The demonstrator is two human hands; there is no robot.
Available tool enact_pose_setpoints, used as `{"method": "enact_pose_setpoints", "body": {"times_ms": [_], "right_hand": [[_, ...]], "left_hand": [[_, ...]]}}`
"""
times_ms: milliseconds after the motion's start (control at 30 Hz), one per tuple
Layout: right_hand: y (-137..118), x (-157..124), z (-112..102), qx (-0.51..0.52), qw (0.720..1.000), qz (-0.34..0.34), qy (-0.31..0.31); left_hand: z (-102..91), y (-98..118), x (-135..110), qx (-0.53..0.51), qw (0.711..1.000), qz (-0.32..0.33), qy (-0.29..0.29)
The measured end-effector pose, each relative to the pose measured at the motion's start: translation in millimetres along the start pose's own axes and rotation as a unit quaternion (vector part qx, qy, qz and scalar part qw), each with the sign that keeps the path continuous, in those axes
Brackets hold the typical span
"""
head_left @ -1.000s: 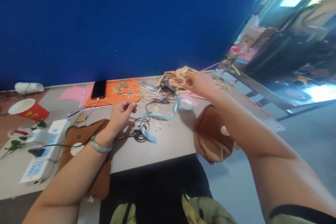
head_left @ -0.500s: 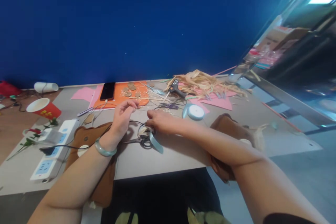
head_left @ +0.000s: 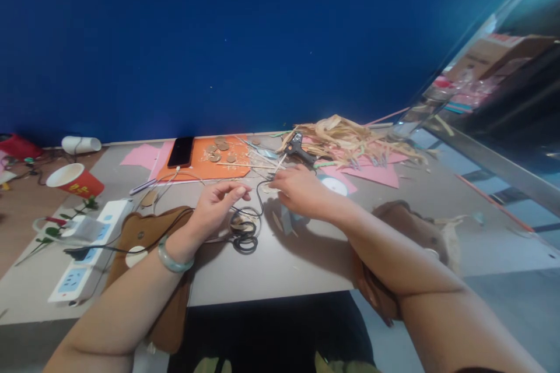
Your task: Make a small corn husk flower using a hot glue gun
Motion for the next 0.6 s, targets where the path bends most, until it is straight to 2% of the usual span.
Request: {"method": "enact_pose_setpoints", "body": {"times_ms": [67,133,233,333,433,533,600], "right_hand": [[-11,-1,-6,0.163,0.984,-0.017,0.069],[-20,-4,-9,0.318,0.942,-0.016,0.105],[-27,-7,-6,0.442,0.887,0.039,0.130],[-27,-8,1,0.501,0.850,0.084,0.140],[-25,-7,7,0.536,0.830,0.084,0.133],[-23,-5,10,0.539,0.831,0.074,0.117],[-24,-5,9,0.511,0.848,0.065,0.126]], "left_hand": [[2.7,1,-2,0.017,1.000,0.007,-0.019],[4.2,1,-4,0.028,0.999,0.028,-0.030],[6.6,2,-7,0.050,0.996,0.065,-0.047],[8.6,0,-9,0.075,0.992,0.079,-0.059],[7.2,0,-9,0.101,0.990,0.093,-0.040],[5.5,1,-9,0.128,0.985,0.112,-0.021],[5.0,1,-10,0.141,0.983,0.121,-0.012]]}}
Point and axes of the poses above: each hand's wrist, its own x-axis towards the middle knuckle, its own z-axis out of the palm, y = z × x, the point moved 5 cm from there along x, towards the middle knuckle, and after that the axes turned 7 degrees about y, right-handed, at the moved point
